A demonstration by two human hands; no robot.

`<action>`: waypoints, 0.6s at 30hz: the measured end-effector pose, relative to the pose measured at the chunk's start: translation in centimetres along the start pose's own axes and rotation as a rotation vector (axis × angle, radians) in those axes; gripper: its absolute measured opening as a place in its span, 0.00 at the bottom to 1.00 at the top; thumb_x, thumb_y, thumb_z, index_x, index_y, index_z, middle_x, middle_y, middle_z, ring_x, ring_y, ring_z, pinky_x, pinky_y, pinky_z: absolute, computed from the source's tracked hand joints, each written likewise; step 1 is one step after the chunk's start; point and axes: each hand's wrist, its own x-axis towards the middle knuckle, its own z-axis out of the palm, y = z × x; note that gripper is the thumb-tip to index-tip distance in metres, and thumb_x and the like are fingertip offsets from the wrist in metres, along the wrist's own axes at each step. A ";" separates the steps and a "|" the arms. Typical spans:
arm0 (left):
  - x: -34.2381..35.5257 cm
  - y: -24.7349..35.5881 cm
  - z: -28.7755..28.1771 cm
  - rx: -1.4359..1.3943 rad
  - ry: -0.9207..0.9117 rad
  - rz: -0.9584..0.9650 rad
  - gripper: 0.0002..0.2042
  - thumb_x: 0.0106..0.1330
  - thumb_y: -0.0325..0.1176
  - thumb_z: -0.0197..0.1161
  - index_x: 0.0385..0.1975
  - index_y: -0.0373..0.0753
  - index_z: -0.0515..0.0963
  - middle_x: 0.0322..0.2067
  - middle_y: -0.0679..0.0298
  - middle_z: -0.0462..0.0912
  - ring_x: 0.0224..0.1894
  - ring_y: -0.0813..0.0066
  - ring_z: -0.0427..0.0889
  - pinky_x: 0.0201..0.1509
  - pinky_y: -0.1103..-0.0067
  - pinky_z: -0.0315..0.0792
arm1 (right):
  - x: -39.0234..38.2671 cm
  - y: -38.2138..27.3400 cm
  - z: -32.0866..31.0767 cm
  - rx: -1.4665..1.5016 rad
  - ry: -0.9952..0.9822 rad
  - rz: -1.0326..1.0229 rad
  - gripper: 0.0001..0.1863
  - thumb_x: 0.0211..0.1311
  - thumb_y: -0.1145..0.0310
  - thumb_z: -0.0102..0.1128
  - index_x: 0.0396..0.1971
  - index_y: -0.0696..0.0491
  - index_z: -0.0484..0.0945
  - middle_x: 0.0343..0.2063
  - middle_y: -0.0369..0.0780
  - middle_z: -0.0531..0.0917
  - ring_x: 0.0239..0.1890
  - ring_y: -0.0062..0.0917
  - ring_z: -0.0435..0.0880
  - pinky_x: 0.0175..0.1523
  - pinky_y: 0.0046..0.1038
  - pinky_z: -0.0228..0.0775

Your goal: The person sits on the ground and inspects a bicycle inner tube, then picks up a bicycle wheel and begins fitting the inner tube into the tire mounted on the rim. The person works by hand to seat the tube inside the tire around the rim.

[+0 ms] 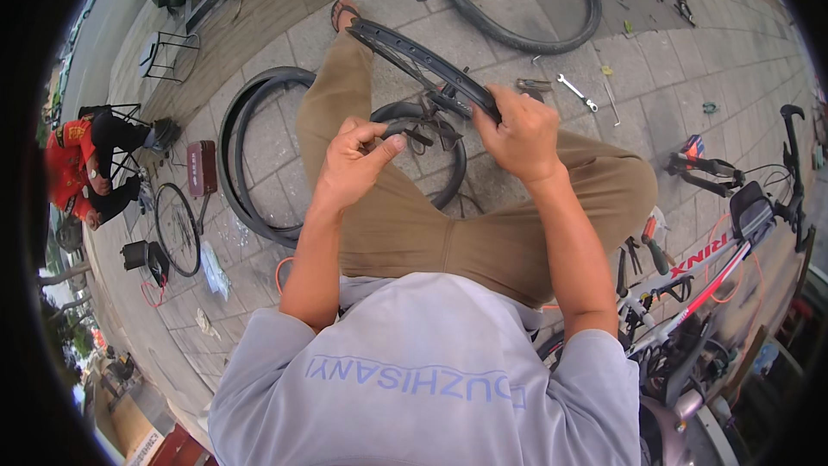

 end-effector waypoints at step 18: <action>5.3 4.7 1.3 -1.266 -0.112 -0.257 0.15 0.81 0.36 0.58 0.60 0.34 0.77 0.60 0.58 0.78 0.61 0.58 0.81 0.57 0.55 0.85 | -0.5 -3.8 -2.5 0.106 -0.122 0.254 0.30 0.57 0.68 0.75 0.61 0.52 0.78 0.40 0.44 0.81 0.40 0.41 0.82 0.49 0.40 0.74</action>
